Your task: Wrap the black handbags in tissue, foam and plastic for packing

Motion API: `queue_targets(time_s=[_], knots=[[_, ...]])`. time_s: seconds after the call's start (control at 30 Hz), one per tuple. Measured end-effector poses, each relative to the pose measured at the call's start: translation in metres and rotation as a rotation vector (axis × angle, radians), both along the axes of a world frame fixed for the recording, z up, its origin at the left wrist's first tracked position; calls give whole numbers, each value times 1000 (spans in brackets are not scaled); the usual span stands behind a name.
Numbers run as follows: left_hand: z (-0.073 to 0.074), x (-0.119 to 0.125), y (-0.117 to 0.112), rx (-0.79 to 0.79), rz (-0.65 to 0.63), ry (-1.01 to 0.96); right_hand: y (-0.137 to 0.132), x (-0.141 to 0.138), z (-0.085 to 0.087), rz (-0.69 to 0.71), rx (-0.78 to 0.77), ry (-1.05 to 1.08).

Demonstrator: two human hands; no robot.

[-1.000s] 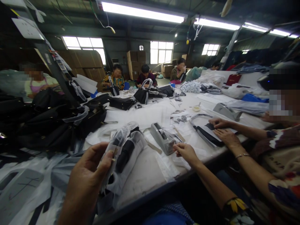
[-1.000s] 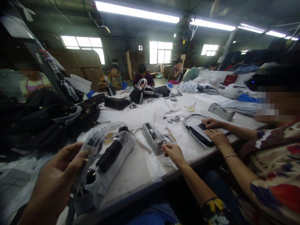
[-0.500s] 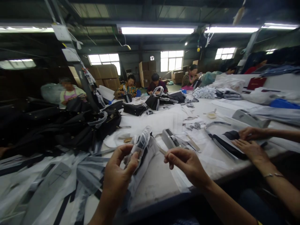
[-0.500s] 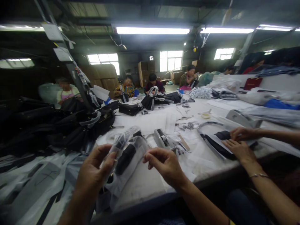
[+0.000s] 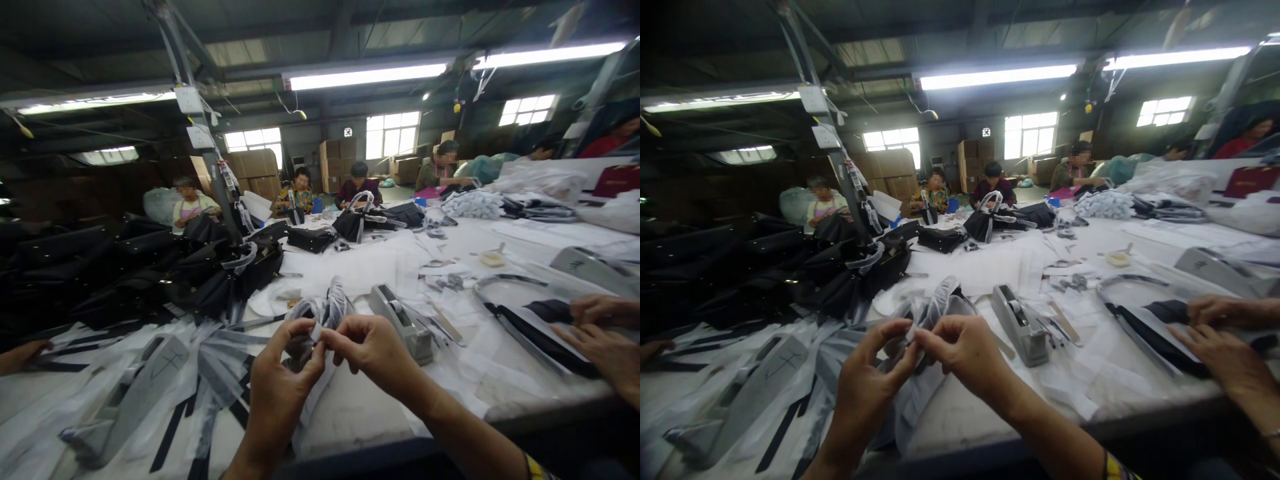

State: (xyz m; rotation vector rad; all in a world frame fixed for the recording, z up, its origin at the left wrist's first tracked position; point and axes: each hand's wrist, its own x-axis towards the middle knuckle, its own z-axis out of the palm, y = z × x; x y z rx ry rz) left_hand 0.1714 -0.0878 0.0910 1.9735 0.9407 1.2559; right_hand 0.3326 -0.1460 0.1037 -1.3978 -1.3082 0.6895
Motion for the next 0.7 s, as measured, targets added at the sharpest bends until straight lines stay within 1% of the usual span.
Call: queue_targets(time_s=[0.13, 0.23, 0.37, 0.47, 0.53, 0.6, 0.63, 0.7], knots=[[-4, -1, 1, 0, -20, 4, 1, 4, -6, 31, -68, 82], [-4, -3, 4, -53, -44, 4, 4, 6, -12, 21, -100, 132], [1, -6, 7, -174, -68, -39, 14, 10, -23, -23, -153, 101], [10, -6, 3, -368, -142, -163, 27, 11, -38, 31, -173, 152], [17, -4, -2, -479, -189, -265, 32, 11, -48, 65, -163, 202], [23, -2, -7, -515, -188, -322, 31, 10, -55, 54, -118, 222], [25, -1, -8, -514, -178, -329, 28, 9, -55, 31, -79, 229], [29, -1, -9, -517, -152, -340, 16, 7, -50, -21, 17, 269]])
